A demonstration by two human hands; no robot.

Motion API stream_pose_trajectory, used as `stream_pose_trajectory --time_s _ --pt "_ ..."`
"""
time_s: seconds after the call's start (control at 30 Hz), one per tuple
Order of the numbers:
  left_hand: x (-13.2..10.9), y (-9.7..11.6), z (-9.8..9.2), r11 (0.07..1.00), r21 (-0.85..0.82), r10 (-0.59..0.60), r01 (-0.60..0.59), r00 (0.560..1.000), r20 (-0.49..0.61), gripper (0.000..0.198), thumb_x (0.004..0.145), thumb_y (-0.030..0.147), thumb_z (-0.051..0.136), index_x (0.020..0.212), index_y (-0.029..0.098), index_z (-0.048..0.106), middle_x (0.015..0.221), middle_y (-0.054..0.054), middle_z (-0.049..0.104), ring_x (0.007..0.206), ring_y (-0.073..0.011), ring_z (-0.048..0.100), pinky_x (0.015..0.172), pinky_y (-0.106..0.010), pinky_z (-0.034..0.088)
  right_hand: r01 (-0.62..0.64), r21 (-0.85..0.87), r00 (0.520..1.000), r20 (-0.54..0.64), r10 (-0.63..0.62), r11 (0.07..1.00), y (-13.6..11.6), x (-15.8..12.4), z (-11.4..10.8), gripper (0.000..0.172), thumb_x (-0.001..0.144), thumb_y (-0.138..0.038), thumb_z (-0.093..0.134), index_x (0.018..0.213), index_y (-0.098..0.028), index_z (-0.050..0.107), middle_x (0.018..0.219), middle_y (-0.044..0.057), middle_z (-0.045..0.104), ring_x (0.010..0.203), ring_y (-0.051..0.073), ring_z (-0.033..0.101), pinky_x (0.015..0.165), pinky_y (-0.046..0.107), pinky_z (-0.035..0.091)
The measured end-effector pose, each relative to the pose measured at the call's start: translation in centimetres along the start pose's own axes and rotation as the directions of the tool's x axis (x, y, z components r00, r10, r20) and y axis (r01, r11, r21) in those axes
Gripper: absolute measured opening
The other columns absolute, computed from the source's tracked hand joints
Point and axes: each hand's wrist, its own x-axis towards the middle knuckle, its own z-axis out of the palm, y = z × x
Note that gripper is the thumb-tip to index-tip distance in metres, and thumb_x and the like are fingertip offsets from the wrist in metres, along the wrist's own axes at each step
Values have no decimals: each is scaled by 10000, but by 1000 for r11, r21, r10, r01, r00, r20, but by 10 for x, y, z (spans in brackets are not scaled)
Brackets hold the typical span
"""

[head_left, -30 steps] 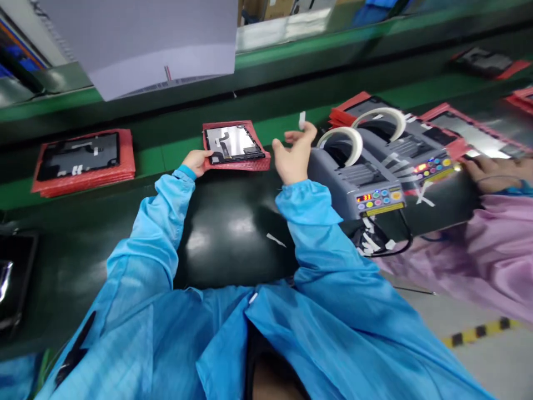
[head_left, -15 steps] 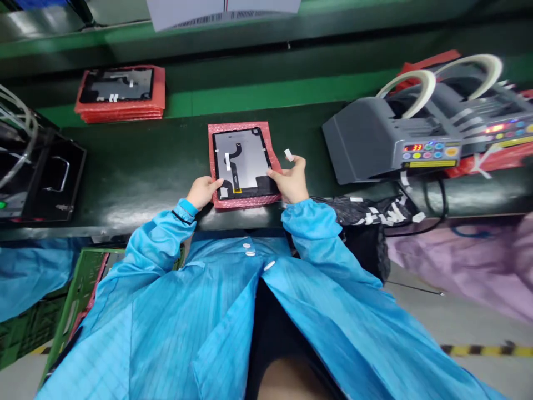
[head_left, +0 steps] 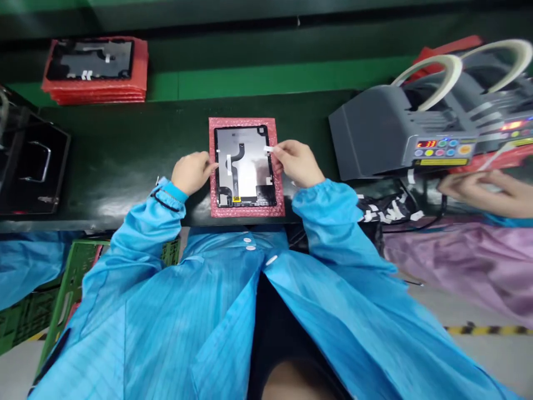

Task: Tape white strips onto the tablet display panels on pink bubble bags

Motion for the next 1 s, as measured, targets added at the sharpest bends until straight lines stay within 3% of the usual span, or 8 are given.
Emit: stream_pose_trajectory --time_s 0.03,0.1,0.17,0.37,0.6,0.87,1.0 --pt "13 -6 2 990 2 144 -144 988 -48 288 966 350 524 988 130 709 996 -142 703 970 -284 638 849 -402 491 -51 42 997 61 49 998 -5 10 7 170 880 -220 566 726 -202 498 562 -30 492 490 104 465 533 248 459" --pt "38 -16 10 918 -4 392 -396 913 -115 237 953 302 533 1019 167 717 1105 -126 669 1073 -277 579 922 -425 465 -136 18 983 129 133 991 -16 24 23 210 879 -164 553 687 -203 478 495 -60 437 421 75 389 463 203 379" --pt "58 -25 22 864 3 498 -503 855 -147 221 948 293 537 1042 206 717 1163 -104 641 1131 -273 528 945 -435 442 -151 -51 978 139 156 987 -25 32 38 237 867 -112 539 658 -202 470 456 -67 414 394 70 368 445 196 338" --pt "74 -35 47 854 13 517 -519 847 -120 272 965 319 514 1149 227 692 1180 -110 623 1173 -292 486 929 -455 423 -164 -289 958 182 222 943 -30 39 52 239 918 -161 467 690 -204 524 444 -39 455 425 143 504 524 276 447" --pt "71 -21 46 864 11 503 -504 860 -86 364 1006 391 434 1247 228 651 1265 -144 585 1227 -318 459 971 -488 382 -22 -515 975 177 131 857 -32 46 51 188 898 -189 510 777 -163 652 658 56 654 805 207 681 837 330 528" --pt "74 -20 59 842 30 539 -539 838 -89 670 930 729 349 1328 260 612 1313 -152 550 1258 -354 418 1031 -557 300 35 -717 962 213 171 696 -56 41 50 244 920 -254 514 912 -124 720 947 146 740 1017 260 683 942 358 516" --pt "75 -21 59 848 12 528 -530 844 -88 715 906 766 344 1337 261 611 1310 -156 545 1257 -358 421 1043 -562 285 -36 -785 989 60 135 619 -49 35 52 407 898 -410 582 1095 -62 655 1084 224 684 1105 339 635 973 476 494"
